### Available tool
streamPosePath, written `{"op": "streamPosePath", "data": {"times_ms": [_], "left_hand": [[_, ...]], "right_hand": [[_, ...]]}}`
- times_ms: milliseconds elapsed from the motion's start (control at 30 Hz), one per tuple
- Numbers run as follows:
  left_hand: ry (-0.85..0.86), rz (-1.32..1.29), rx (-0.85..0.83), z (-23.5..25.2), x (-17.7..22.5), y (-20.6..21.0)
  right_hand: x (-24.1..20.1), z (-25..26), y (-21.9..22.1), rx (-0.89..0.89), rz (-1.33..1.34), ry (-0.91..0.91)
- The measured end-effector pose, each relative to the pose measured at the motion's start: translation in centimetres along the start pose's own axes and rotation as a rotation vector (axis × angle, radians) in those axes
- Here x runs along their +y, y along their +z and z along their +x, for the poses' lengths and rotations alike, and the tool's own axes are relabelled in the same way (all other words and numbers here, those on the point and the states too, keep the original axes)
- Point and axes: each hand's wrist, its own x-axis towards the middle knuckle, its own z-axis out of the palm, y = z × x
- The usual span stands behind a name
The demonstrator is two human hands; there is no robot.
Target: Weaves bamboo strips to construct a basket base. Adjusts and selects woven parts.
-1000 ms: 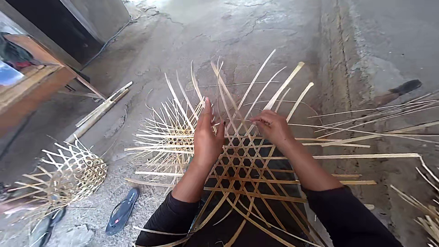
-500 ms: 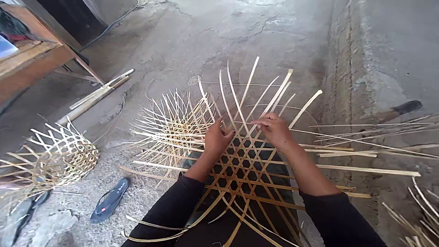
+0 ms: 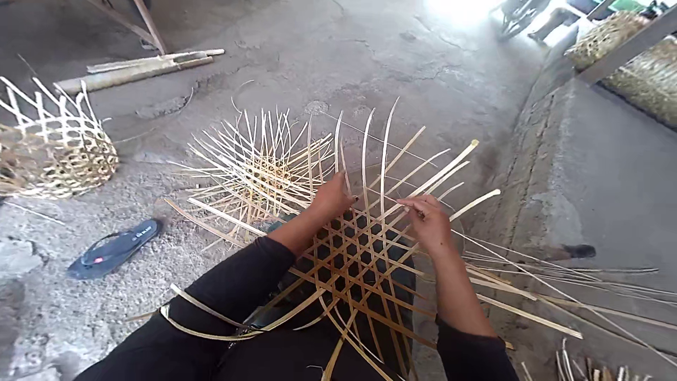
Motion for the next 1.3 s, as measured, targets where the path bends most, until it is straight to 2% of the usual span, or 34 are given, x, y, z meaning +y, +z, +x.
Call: {"op": "streamPosePath", "data": {"times_ms": [133,233,300,433,500,767,933,1133,1300], "left_hand": [[-0.118,-0.308,0.015,1.2,-1.6,0.7],[-0.074,-0.394,0.028,0.4,-1.4,0.7],[-0.013,-0.29,0.026,-0.1,-1.1,0.3],[0.199,0.177,0.087,-1.2,0.2,-0.3],[0.272,0.257,0.111,-1.5,0.2,-0.2],[0.364,-0.139,0.101,-0.1,-3.1,0.1],[0.368,-0.087,0.181,-0.6,-2.9,0.5],[0.42,0.149,0.386,-1.3,-2.9,1.4],[0.453,0.087,0.379,-1.2,-3.3,1.5]], "right_hand": [[-0.4,0.3,-0.1,0.008,-0.019,0.032],[-0.5,0.7,0.2,-0.022,0.01,0.024],[-0.3,0.9,0.5,-0.049,0.042,0.024],[0.2,1.4,0.7,-0.107,0.069,0.024],[0.4,1.6,0.8,-0.12,0.076,0.027],[0.4,1.9,1.3,-0.211,0.148,0.066],[0.3,1.7,1.3,-0.19,0.161,0.046],[0.1,1.3,0.6,-0.195,0.148,-0.001],[0.0,0.2,1.6,-0.02,0.065,-0.143]]}}
